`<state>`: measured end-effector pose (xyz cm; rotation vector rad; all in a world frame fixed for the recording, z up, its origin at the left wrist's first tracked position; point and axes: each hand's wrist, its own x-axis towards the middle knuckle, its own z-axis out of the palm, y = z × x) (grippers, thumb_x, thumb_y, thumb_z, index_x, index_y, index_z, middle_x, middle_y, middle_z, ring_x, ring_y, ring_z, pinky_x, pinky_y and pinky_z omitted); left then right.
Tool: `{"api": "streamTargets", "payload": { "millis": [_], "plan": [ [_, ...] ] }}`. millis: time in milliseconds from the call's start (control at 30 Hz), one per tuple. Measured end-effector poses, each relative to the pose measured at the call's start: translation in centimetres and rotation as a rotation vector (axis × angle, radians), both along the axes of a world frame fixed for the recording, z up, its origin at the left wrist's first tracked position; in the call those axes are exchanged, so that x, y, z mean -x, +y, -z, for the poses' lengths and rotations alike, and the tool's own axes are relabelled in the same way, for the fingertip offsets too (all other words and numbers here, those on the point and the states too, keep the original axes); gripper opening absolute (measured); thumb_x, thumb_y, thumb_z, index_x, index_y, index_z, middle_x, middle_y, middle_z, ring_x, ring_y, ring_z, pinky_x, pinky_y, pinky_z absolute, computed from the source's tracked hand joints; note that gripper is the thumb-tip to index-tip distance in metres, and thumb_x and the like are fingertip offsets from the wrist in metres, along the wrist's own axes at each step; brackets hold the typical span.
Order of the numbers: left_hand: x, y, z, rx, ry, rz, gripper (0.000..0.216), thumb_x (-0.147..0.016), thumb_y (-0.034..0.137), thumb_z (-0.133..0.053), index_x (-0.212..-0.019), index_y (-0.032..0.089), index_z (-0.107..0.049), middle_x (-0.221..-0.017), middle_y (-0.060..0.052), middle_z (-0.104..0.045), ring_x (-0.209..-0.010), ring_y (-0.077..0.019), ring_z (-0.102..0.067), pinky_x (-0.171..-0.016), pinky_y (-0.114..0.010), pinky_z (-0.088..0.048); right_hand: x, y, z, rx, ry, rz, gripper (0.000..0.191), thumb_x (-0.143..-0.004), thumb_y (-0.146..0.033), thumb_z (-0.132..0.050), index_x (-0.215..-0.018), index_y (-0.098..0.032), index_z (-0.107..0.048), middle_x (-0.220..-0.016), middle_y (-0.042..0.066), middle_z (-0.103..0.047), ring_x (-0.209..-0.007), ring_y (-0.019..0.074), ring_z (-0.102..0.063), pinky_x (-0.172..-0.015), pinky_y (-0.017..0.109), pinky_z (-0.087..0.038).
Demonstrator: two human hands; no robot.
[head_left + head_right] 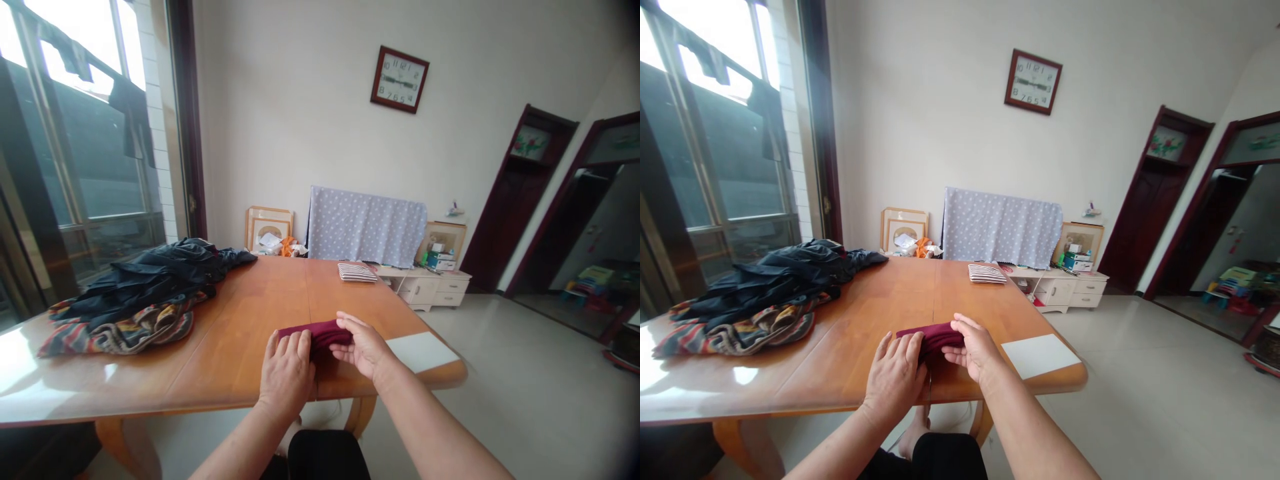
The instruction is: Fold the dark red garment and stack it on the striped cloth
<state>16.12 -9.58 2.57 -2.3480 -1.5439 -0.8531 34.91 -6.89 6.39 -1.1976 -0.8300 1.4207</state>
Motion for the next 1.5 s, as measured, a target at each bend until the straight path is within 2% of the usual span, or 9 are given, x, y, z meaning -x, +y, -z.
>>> {"api": "streamTargets", "payload": {
  "millis": [133,333,433,533,733,900,1067,1200,1500],
  "plan": [
    [1.3,0.5,-2.9,0.07,0.066,0.066,0.046,-0.087,0.018,-0.046,-0.132,0.022,-0.055,-0.113,-0.01,-0.067,-0.104,-0.0283,-0.062,-0.096,-0.042,-0.045,-0.7,-1.6,-0.9,-0.054,0.004,-0.11,0.046,-0.087,-0.048,-0.066,-0.126,-0.024,-0.06,-0.114,0.011,-0.072,-0.081,0.021,-0.075,-0.073,0.036,-0.06],
    [3.1,2.3,-7.6,0.209,0.035,0.209,0.041,-0.087,0.02,-0.046,-0.126,0.027,-0.057,-0.116,-0.006,-0.069,-0.099,-0.0243,-0.066,-0.08,-0.032,-0.047,-3.2,-4.2,-2.8,-0.278,-0.14,-0.438,0.064,-0.074,-0.03,-0.081,-0.134,-0.024,-0.057,-0.116,0.009,-0.07,-0.107,0.0233,-0.066,-0.087,0.034,-0.053],
    [3.6,3.0,-9.4,0.322,-0.016,0.278,0.041,-0.084,0.022,-0.05,-0.124,0.029,-0.06,-0.112,-0.005,-0.072,-0.098,-0.0247,-0.067,-0.081,-0.031,-0.047,-4.2,-4.0,-2.3,-0.337,-0.345,-0.405,0.07,-0.07,-0.025,-0.084,-0.135,-0.024,-0.057,-0.099,0.004,-0.071,-0.092,0.0203,-0.064,-0.084,0.034,-0.05],
    [3.8,3.4,-10.6,0.453,-0.127,0.351,0.041,-0.081,0.023,-0.053,-0.12,0.028,-0.065,-0.107,-0.004,-0.073,-0.097,-0.0246,-0.067,-0.082,-0.03,-0.047,-4.1,-3.7,-1.6,-0.454,-0.465,-0.327,0.066,-0.069,-0.031,-0.087,-0.129,-0.023,-0.062,-0.109,0.005,-0.07,-0.097,0.0229,-0.062,-0.09,0.038,-0.049],
    [3.6,4.1,-11.8,0.919,-0.414,0.528,0.037,-0.072,0.022,-0.059,-0.107,0.02,-0.07,-0.097,-0.003,-0.075,-0.088,-0.0227,-0.067,-0.075,-0.029,-0.05,-2.3,-4.3,-1.7,-0.533,-0.229,-0.269,0.045,-0.083,-0.044,-0.077,-0.121,-0.023,-0.065,-0.118,0.006,-0.07,-0.112,0.0265,-0.062,-0.097,0.04,-0.049],
    [3.5,7.0,-10.2,1.193,-0.714,0.495,0.031,-0.069,0.03,-0.071,-0.098,0.018,-0.071,-0.089,-0.003,-0.075,-0.079,-0.0203,-0.067,-0.067,-0.027,-0.049,-1.7,-2.4,0.5,-0.397,-0.081,-0.128,0.04,-0.084,-0.05,-0.073,-0.111,-0.021,-0.069,-0.111,0.007,-0.074,-0.103,0.026,-0.066,-0.092,0.039,-0.051],
    [3.3,10.3,-5.6,1.209,-1.039,0.285,0.051,-0.068,0.058,-0.078,-0.095,0.016,-0.066,-0.074,-0.003,-0.069,-0.061,-0.0143,-0.06,-0.056,-0.024,-0.041,-2.4,1.1,4.7,-0.226,-0.132,0.046,0.041,-0.075,-0.054,-0.077,-0.097,-0.019,-0.071,-0.094,0.007,-0.076,-0.091,0.0267,-0.069,-0.081,0.036,-0.053],
    [4.1,11.1,-2.4,1.264,-1.215,0.379,0.07,-0.074,0.077,-0.064,-0.107,0.015,-0.065,-0.09,-0.008,-0.071,-0.069,-0.016,-0.063,-0.06,-0.025,-0.042,-3.2,2.7,6.3,-0.1,-0.167,0.064,0.04,-0.074,-0.056,-0.075,-0.087,-0.019,-0.068,-0.073,0.006,-0.072,-0.076,0.0271,-0.069,-0.069,0.036,-0.053],
    [4.6,11.1,-0.6,1.085,-0.992,0.395,0.05,-0.07,0.046,-0.081,-0.109,0.019,-0.066,-0.094,-0.004,-0.07,-0.074,-0.0136,-0.061,-0.06,-0.021,-0.04,-3.6,3.7,6.6,-0.025,-0.206,0.0,0.038,-0.078,-0.056,-0.071,-0.087,-0.019,-0.066,-0.074,0.008,-0.073,-0.076,0.0266,-0.071,-0.069,0.036,-0.053]
  ]
}}
